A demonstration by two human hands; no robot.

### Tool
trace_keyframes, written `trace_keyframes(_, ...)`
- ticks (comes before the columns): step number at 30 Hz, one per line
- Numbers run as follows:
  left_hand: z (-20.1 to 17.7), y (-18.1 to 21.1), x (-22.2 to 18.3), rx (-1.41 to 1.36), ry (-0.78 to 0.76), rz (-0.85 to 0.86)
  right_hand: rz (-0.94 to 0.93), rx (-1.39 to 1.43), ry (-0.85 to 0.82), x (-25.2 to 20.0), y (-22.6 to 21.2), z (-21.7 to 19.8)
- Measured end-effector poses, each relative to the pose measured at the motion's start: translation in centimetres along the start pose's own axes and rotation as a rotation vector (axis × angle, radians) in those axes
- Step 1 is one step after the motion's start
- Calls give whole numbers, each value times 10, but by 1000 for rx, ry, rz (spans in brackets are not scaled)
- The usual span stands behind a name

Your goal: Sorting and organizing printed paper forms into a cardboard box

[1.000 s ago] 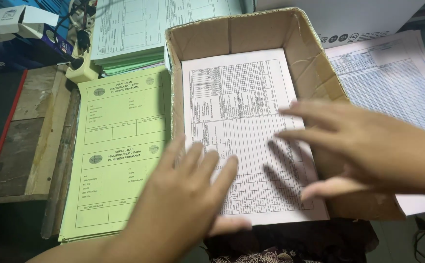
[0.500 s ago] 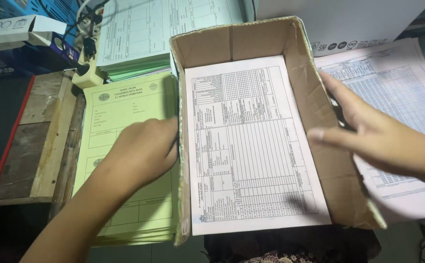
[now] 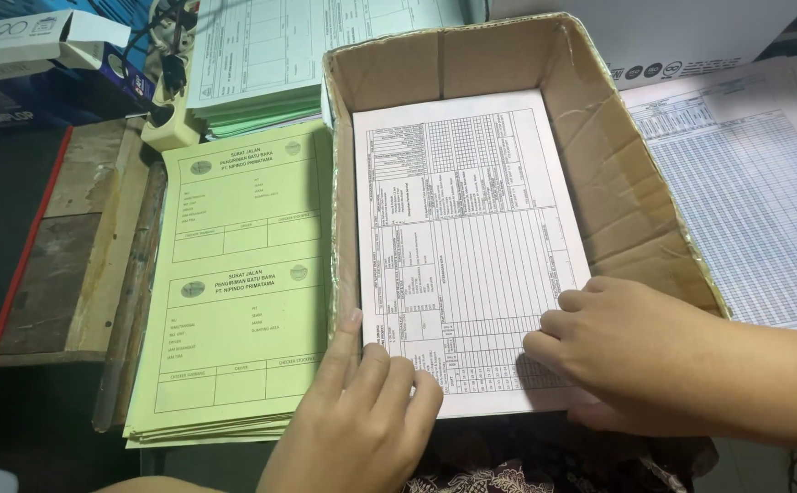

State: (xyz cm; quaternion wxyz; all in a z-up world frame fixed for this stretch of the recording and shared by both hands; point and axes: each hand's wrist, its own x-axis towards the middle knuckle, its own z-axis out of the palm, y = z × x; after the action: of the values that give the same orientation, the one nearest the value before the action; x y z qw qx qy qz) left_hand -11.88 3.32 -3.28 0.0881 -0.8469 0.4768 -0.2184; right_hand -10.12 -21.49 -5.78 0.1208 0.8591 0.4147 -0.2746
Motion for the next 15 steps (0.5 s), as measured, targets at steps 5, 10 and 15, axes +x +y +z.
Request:
trace_keyframes(5, -7, -24, -10, -69, 123, -18, 30, 125, -265, 5, 3, -62)
trace_keyframes(10, -16, -37, -47, -466, 104, -177, -81, 40, 263, 45, 40, -94)
trace_keyframes(15, 16, -36, -79, -515, 170, -595, -468, -134, 1042, 81, 31, -135)
